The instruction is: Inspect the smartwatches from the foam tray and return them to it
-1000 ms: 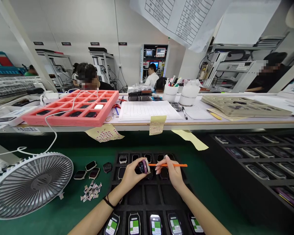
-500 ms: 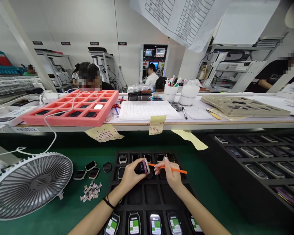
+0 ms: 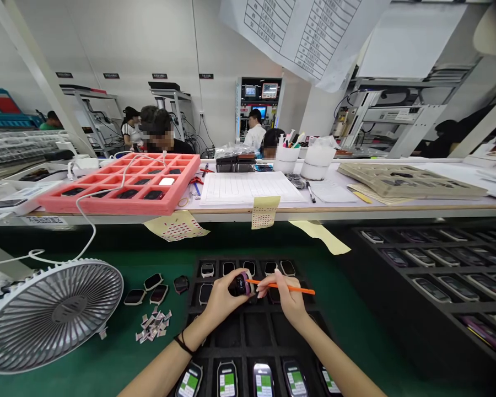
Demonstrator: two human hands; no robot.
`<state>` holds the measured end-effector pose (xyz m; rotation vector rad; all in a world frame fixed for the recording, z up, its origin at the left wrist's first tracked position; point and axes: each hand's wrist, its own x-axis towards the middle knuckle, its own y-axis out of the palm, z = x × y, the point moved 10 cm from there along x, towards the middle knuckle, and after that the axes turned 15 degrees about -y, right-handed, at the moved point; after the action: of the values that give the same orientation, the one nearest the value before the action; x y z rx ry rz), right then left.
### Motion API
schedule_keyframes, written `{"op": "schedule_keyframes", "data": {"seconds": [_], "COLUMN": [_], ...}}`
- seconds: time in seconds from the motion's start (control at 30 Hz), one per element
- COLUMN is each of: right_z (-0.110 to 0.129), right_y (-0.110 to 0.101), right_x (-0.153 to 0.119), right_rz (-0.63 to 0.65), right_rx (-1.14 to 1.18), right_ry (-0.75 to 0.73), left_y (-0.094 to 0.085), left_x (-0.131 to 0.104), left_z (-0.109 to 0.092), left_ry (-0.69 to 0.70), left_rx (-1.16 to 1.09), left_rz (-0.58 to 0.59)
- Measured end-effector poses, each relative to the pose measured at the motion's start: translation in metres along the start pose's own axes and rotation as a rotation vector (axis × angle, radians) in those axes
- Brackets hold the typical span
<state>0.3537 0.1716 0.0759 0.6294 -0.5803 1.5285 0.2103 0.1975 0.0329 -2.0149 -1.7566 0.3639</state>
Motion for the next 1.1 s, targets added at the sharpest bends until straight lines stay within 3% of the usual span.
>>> {"op": "schedule_keyframes", "data": {"seconds": [0.6,0.73,0.83,0.97,1.1], "right_z": [-0.006,-0.003,0.006,0.017,0.016], "right_y": [-0.002,-0.005,-0.019,-0.052,-0.081], "right_x": [-0.003,0.002,0.003,-0.015,-0.052], "right_rz": [-0.011,-0.013,-0.028,0.044,0.238], "right_rx": [-0.059,-0.032,-0.016,-0.269,-0.73], "right_ry": [0.007,0.047,0.102,0.193,0.231], "left_y": [-0.001,0.002,0.015,0.036,0.027], "left_x": [0.001,-0.005,-0.021,-0.046,-0.06], "left_z": [0.001,-0.009,-0.024,-0.03,-0.024], "left_ry": [-0.003,0.041,0.149,0.198,0.166], "left_rx": [0.045,0.131,0.265,0.445,0.543], "left_rz": [-0.012,0.002,0.057,0.172,0.188]}}
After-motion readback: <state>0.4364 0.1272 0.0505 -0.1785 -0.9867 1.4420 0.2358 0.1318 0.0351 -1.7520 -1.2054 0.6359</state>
